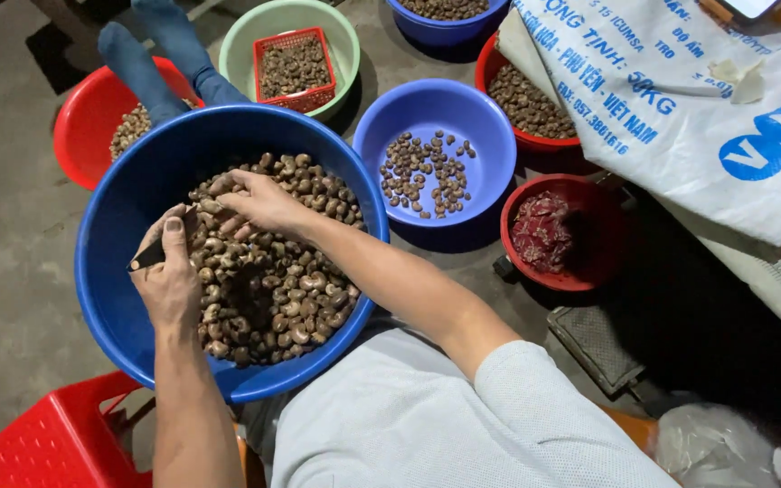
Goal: A person sits on the floor sorting and shelling cashew nuts from a large blue bowl into several smaller colored bowls using a small hand tool.
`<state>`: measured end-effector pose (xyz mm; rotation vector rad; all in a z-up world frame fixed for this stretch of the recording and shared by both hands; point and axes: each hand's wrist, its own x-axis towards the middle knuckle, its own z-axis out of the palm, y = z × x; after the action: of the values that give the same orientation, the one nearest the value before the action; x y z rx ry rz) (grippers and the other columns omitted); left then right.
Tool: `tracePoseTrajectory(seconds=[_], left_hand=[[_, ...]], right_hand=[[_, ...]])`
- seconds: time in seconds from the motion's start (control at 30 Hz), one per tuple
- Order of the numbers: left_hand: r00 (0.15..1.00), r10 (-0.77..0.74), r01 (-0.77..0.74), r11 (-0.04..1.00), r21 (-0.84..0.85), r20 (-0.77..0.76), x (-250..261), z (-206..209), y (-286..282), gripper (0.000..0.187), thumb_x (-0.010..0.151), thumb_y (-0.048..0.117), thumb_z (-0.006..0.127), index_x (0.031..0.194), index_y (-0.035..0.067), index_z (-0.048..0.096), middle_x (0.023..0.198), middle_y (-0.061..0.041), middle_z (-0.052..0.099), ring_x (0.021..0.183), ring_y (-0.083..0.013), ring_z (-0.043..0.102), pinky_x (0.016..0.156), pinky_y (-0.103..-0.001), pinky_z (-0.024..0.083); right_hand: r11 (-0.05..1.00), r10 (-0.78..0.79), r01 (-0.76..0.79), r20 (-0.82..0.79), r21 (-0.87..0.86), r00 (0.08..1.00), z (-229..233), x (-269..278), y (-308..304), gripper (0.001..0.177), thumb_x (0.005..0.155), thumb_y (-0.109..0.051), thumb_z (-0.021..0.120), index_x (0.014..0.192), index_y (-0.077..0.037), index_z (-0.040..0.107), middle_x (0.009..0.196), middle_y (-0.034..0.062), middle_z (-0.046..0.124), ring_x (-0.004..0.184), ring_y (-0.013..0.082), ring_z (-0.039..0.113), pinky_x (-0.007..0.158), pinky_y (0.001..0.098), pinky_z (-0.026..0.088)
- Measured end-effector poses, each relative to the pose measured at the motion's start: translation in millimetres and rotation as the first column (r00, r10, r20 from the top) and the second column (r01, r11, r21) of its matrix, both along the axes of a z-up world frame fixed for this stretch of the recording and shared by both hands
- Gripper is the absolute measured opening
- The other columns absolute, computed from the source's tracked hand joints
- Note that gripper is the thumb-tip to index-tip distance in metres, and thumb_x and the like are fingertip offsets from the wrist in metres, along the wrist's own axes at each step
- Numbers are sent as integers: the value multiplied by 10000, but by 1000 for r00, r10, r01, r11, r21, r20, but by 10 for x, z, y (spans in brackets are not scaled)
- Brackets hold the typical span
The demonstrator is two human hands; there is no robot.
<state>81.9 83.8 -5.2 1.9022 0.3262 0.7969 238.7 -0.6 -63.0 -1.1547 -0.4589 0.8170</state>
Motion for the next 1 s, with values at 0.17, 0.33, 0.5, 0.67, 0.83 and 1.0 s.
tracePoseTrajectory(seconds=[0.17,0.33,0.5,0.67,0.83,1.0], left_hand=[[1000,4,-3,1000,10,-13,-10,73,-72,331,1200,227,542,1327,-62,643,1230,-281,664,1213,-388,633,1013,-532,530],[999,8,-6,998,58,-39,-12,114,-126,324,1193,236,551,1305,-47,662,1204,-282,681,1200,-408,642,997,-554,528],[1000,-11,12,998,54,-15,-38,62,-100,330,1193,249,541,1323,-29,661,1219,-291,668,1219,-436,624,999,-561,524],[1000,-2,4,994,107,-19,-42,107,-166,307,1176,247,566,1313,0,685,1223,-268,681,1224,-402,628,1018,-535,514],[1000,-4,4,998,65,-8,-20,60,-138,322,1171,269,570,1326,7,674,1273,-271,666,1233,-398,627,1021,-511,526],[1000,-23,23,996,88,7,-17,55,-147,281,1168,211,581,1311,-11,679,1307,-307,639,1253,-441,603,1011,-547,520]], right_hand=[[998,-28,30,-50,59,998,-15,4,-7,303,975,-110,600,1238,38,573,1012,285,727,812,305,770,646,365,675],[993,-6,12,-49,121,999,-59,10,-15,313,971,-118,656,1215,57,570,1002,273,731,835,286,769,662,346,680],[993,18,-10,-68,117,998,-155,48,65,286,932,-103,692,1166,20,581,917,240,747,755,265,773,609,339,682],[994,51,-44,-69,100,996,-144,60,33,264,922,-111,706,1129,17,603,888,236,749,721,265,775,595,357,690],[986,95,-95,4,134,995,-149,38,-11,367,918,-110,724,1226,15,569,923,201,750,791,236,763,655,337,687],[983,97,-106,65,151,993,-283,94,40,320,954,-83,695,1238,24,595,936,200,755,811,256,776,634,324,686]])
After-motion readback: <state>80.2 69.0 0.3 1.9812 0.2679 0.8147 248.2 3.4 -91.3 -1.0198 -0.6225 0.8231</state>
